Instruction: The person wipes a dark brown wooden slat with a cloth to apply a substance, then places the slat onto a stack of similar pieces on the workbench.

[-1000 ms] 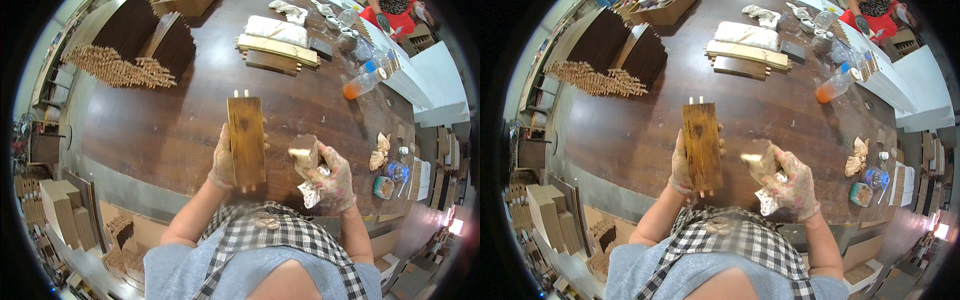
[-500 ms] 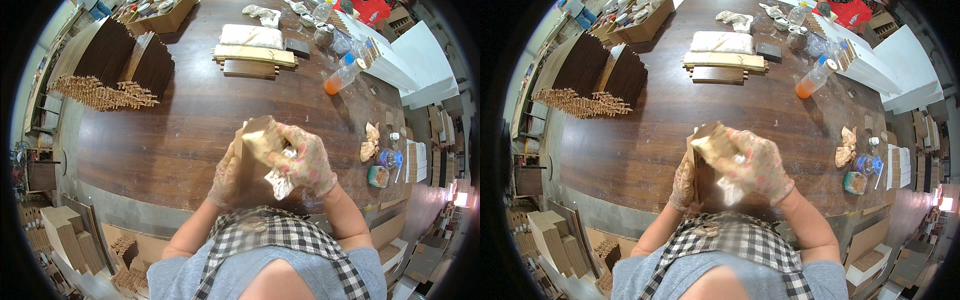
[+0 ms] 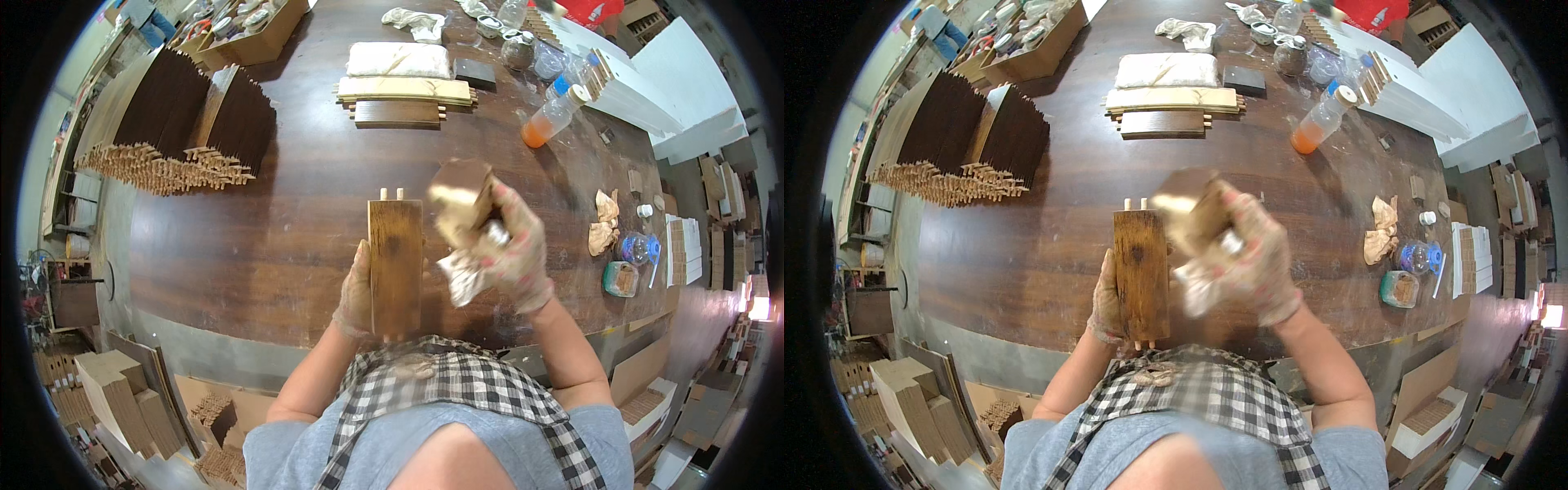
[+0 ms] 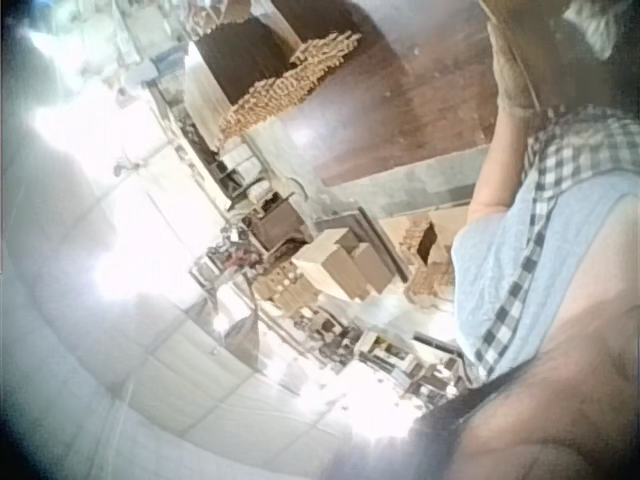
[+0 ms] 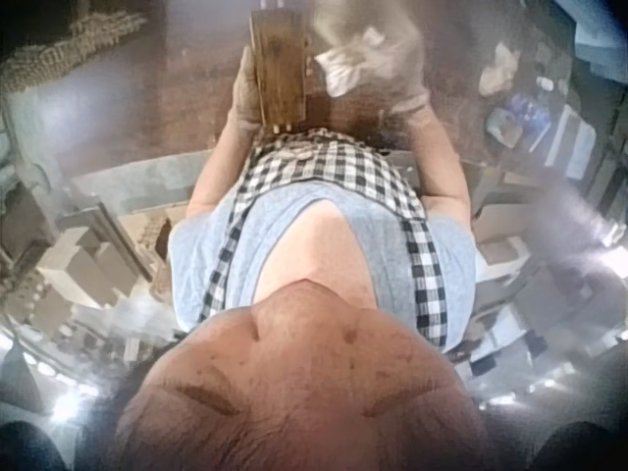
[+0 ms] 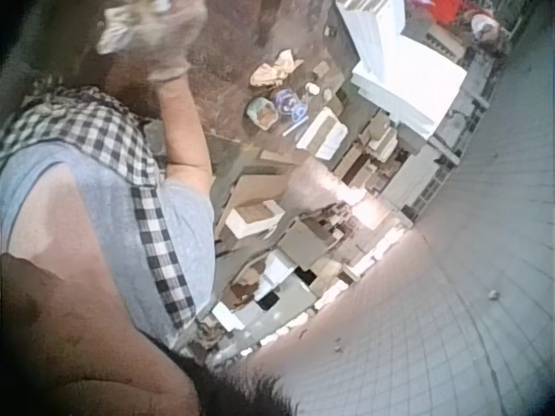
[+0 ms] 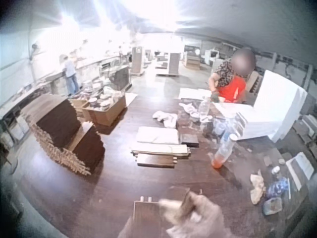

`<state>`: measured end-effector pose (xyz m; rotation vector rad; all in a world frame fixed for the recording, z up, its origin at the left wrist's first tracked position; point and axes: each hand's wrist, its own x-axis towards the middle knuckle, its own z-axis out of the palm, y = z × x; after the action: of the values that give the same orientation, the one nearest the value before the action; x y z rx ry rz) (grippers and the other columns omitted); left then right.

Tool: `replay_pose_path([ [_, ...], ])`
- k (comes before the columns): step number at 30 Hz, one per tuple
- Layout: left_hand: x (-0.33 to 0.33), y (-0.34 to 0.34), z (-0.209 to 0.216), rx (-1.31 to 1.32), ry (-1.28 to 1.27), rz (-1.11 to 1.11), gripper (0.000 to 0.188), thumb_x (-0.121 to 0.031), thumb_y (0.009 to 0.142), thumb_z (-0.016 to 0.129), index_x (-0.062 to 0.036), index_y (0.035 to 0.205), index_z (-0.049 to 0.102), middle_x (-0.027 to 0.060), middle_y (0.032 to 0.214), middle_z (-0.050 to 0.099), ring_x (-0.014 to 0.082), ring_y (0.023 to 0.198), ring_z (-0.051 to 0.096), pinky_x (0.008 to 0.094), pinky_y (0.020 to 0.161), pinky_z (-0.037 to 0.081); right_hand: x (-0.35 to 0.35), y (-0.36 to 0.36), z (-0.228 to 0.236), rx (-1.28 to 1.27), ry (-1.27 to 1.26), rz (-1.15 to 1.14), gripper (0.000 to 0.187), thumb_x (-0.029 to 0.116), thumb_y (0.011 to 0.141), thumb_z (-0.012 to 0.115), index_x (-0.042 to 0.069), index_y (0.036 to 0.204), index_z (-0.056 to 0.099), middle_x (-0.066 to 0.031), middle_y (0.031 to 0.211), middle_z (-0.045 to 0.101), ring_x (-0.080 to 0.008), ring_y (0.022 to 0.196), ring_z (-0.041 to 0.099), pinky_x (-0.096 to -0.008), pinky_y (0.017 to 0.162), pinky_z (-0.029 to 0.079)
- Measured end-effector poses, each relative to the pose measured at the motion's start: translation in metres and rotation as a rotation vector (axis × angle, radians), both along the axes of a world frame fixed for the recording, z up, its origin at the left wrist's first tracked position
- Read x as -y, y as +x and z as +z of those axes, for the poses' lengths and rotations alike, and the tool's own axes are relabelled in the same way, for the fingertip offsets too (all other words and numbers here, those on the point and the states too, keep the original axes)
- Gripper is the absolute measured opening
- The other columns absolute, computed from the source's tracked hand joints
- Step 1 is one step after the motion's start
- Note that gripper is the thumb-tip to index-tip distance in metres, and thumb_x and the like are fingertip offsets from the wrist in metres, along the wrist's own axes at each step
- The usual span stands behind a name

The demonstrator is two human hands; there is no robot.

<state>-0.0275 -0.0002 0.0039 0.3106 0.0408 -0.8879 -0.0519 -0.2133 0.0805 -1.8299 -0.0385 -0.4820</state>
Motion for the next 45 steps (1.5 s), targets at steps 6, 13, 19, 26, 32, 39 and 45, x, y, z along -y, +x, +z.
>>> replay_pose_path([
  [6,0.015,-0.007,-0.025,0.508,0.256,0.170,0.052,-0.046,0.106,0.040,-0.0113,0.145,0.041,0.0097,0.141,0.049,0.0234,0.127,0.053,0.0399,0.106,0.049,-0.055,0.000,-0.042,0.305,-0.513,0.124,0.058,0.044,0.083,0.075,0.008,0.126,0.060,-0.0102,0.106,0.065,-0.0268,0.093,0.065,-0.0382,0.078,0.057],
  [13,0.015,-0.009,0.015,-0.006,0.250,-0.146,0.064,-0.054,0.104,0.039,-0.0029,0.142,0.046,0.0187,0.127,0.061,0.0290,0.103,0.067,0.0438,0.087,0.059,0.048,0.088,-0.063,0.326,-0.469,-0.361,0.042,0.038,0.094,0.067,0.004,0.114,0.052,-0.0128,0.102,0.065,-0.0209,0.086,0.070,-0.0324,0.066,0.063],
  [19,0.018,0.003,-0.012,-0.230,-0.105,-0.104,0.060,-0.049,0.105,0.039,-0.0030,0.142,0.045,0.0172,0.130,0.060,0.0285,0.106,0.067,0.0461,0.090,0.058,-0.028,0.024,-0.028,0.463,-0.527,-0.019,0.046,0.028,0.084,0.078,0.006,0.117,0.054,-0.0169,0.116,0.066,-0.0277,0.097,0.069,-0.0412,0.078,0.057],
  [26,0.021,-0.007,0.017,0.101,0.222,-0.141,0.065,-0.053,0.103,0.040,-0.0035,0.144,0.044,0.0185,0.133,0.058,0.0313,0.106,0.066,0.0443,0.087,0.059,0.051,0.069,-0.063,0.374,-0.367,-0.330,0.036,0.029,0.097,0.063,0.009,0.124,0.050,-0.0115,0.101,0.063,-0.0224,0.093,0.070,-0.0317,0.060,0.062],
  [32,0.026,0.017,-0.032,-0.190,-0.055,0.010,0.061,-0.052,0.104,0.041,-0.0059,0.144,0.044,0.0168,0.129,0.059,0.0302,0.112,0.061,0.0450,0.094,0.056,-0.021,0.037,-0.055,0.325,-0.468,-0.095,0.049,0.035,0.089,0.070,0.001,0.121,0.057,-0.0139,0.110,0.063,-0.0274,0.091,0.067,-0.0387,0.076,0.058],
  [39,0.021,0.076,-0.025,0.113,0.178,0.198,0.067,-0.056,0.102,0.041,-0.0013,0.139,0.046,0.0207,0.127,0.060,0.0285,0.108,0.067,0.0416,0.093,0.060,-0.075,-0.014,-0.062,0.380,0.066,0.359,0.076,0.031,0.074,0.086,0.009,0.136,0.049,-0.0119,0.122,0.063,-0.0277,0.111,0.064,-0.0426,0.093,0.057],
  [45,-0.041,0.102,-0.055,0.298,0.906,0.271,0.040,-0.023,0.106,0.050,-0.0055,0.142,0.049,0.0073,0.114,0.065,0.0149,0.092,0.065,0.0308,0.079,0.059,-0.016,-0.012,-0.050,0.008,0.217,0.008,0.049,0.033,0.098,0.062,0.003,0.133,0.047,-0.0144,0.119,0.062,-0.0244,0.106,0.066,-0.0327,0.086,0.061],
])
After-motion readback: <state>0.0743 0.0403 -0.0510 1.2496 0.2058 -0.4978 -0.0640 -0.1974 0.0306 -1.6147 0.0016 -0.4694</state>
